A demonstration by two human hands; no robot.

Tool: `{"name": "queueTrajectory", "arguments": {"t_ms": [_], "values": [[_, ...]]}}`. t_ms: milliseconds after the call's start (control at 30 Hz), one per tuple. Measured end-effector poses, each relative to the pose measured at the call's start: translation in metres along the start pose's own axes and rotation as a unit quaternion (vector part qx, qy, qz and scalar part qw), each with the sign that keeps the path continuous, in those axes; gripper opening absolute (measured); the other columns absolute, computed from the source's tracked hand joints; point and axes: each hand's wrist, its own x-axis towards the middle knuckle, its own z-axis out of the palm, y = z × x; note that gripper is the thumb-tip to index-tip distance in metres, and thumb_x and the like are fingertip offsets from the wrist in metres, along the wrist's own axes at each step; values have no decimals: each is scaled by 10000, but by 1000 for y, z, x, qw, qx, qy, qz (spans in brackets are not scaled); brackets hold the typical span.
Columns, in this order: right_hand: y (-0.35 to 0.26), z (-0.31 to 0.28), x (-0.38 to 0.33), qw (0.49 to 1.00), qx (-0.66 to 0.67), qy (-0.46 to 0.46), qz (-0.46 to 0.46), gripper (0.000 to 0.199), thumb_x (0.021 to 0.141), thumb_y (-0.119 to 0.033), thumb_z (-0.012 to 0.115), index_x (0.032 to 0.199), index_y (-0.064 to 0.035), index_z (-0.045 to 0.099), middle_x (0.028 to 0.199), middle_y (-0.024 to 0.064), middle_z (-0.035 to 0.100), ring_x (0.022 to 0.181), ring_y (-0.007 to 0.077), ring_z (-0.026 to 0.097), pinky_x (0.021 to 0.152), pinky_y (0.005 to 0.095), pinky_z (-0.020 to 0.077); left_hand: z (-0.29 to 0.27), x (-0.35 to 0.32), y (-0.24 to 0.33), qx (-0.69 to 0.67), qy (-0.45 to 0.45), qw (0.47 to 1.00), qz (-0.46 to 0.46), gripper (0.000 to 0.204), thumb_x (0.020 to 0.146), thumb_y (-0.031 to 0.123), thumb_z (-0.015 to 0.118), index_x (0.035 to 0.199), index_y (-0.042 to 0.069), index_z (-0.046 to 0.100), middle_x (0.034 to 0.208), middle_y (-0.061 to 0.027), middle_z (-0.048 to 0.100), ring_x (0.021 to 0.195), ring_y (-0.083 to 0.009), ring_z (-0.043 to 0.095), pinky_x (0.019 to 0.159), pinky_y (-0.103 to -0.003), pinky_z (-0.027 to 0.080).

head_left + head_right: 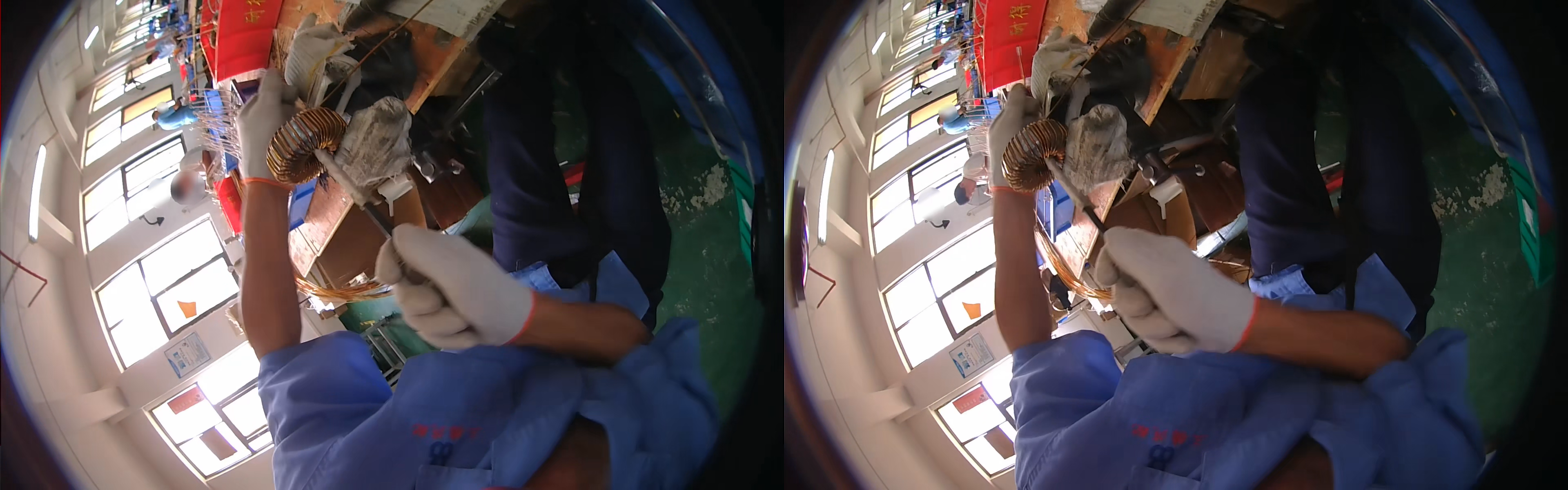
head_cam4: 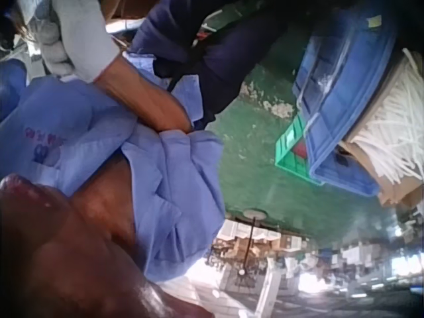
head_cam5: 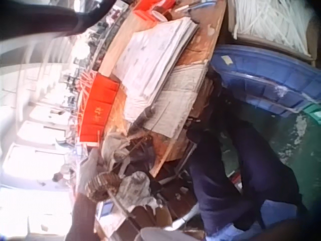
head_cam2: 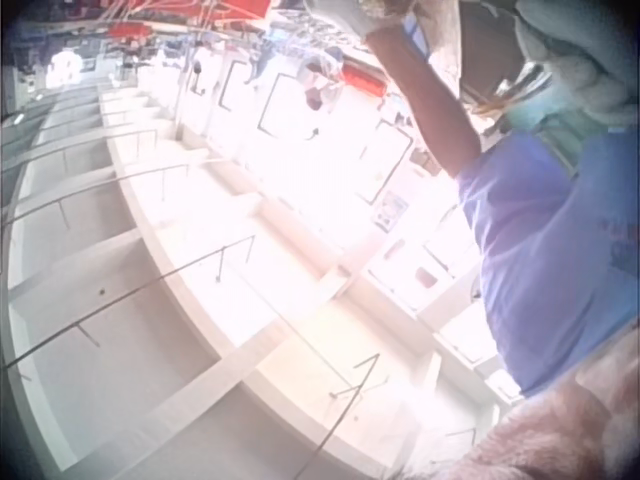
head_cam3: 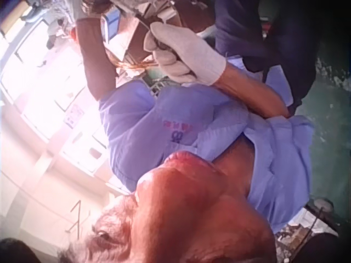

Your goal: Winding thick copper wire around a toroidal core using a manual winding tool.

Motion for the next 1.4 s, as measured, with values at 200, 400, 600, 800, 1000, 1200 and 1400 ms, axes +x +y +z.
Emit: {"name": "queueTrajectory", "arguments": {"t_ms": [200,400,600,800,1000,1200,1400], "values": [[34,-63,-40,887,264,-375,56,396,1208,-316,424,1416,-2,544,859,112,607,601,250,660,476,393,565,-36,-66,55,138,-198,916,321,508,1050,274,705,1459,-17,630,1273,-162,723,1125,-256,749,989,-381,598],[12,-64,-196,926,-340,160,31,354,1193,-278,439,1177,37,598,739,107,625,573,165,590,506,344,493,-33,-79,42,383,-210,800,411,565,862,20,835,1398,57,657,1205,-163,733,1081,-317,769,946,-392,594],[-98,-34,-107,512,-737,308,-315,196,1132,-178,523,1076,-21,626,726,58,578,504,230,510,447,334,426,-27,-73,39,361,-180,803,439,511,847,32,843,1323,39,656,1186,-184,759,1091,-344,779,941,-399,602],[-171,-25,-13,222,-813,316,-436,242,1090,-236,673,1195,-20,693,998,112,728,687,241,725,633,346,605,-25,-73,42,320,-209,848,367,487,846,170,891,1259,82,647,1128,-173,743,1031,-377,764,899,-464,600],[-84,-87,8,560,-708,197,-383,202,1129,-189,610,1161,-50,753,1087,118,760,1066,256,739,987,337,577,-25,-74,38,294,-201,859,368,500,840,164,890,1262,65,641,1099,-162,782,1024,-358,784,907,-445,601],[-129,-71,1,384,-897,178,-125,604,1157,-590,491,925,-75,707,712,98,631,704,284,682,705,434,543,-20,-67,35,247,-223,869,366,485,844,151,881,1264,53,659,1078,-173,791,1032,-317,793,915,-406,598],[-123,50,-61,160,-914,151,-342,271,1013,-301,760,959,-36,764,866,151,745,821,375,735,724,431,567,-38,-77,3,125,-169,885,415,499,827,20,880,1266,10,644,1182,-103,732,1055,-187,737,963,-341,591]]}}
